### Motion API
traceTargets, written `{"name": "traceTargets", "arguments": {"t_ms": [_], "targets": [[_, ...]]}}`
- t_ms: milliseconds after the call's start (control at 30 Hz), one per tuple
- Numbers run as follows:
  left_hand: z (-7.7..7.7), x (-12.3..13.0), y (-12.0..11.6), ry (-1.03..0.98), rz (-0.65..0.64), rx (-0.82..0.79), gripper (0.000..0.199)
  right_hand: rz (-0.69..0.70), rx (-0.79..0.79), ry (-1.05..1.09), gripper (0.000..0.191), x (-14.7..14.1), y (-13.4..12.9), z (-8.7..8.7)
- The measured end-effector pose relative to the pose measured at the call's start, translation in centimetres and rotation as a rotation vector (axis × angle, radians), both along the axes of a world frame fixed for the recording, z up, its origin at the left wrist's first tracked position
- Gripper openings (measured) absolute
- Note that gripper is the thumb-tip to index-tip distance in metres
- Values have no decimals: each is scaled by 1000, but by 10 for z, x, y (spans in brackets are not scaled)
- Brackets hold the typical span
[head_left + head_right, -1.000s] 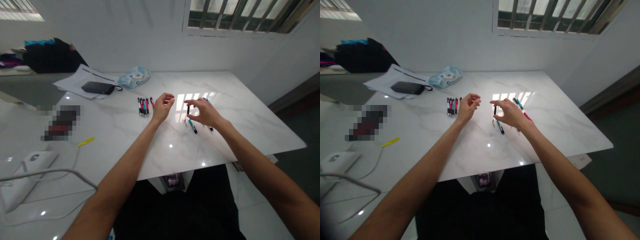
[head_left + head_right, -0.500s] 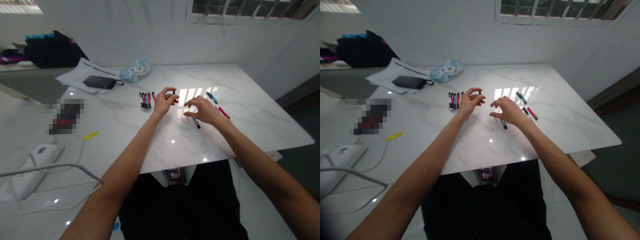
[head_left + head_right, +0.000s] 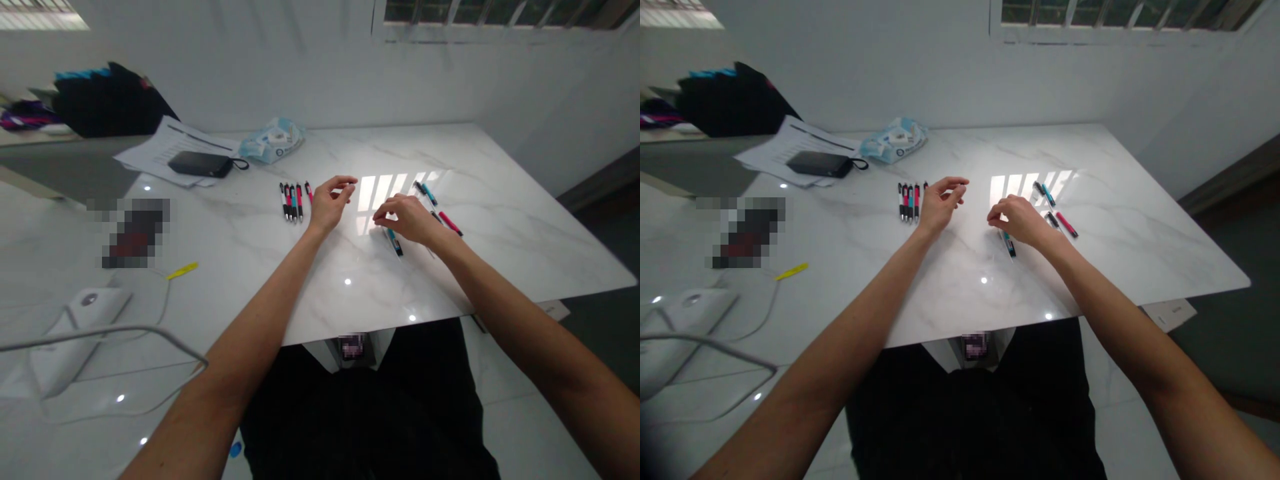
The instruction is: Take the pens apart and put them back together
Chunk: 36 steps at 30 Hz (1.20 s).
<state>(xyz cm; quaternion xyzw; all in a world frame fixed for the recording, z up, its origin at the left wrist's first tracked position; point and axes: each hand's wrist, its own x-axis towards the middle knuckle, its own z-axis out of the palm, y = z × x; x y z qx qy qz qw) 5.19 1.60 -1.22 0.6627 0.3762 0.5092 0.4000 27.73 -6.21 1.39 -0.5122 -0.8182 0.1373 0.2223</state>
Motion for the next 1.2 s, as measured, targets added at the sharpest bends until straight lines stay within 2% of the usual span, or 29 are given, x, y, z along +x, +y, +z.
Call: {"name": "traceTargets", "arguments": {"t_ms": [167,267,400,533,833,1200], "targets": [[-6,1,0,23,-6,-9,14,-96,19,343,27,-5,29,7],[-8,0,1,23,-14,-21,10,-157,65,543,29,-10,39,-2],[-7,1,-3,52,-34,-33,10,-225,51,711,29,-15,37,-19],[-7,2,-8,66,-73,-45,16,-185,-28,762,33,-20,28,-25],[-12,5,-11,20,-133,-79,23,-215,-32,782,27,-22,27,-21],[-9,7,-12,-46,-154,-117,24,-164,-39,785,22,-18,29,-24]]}}
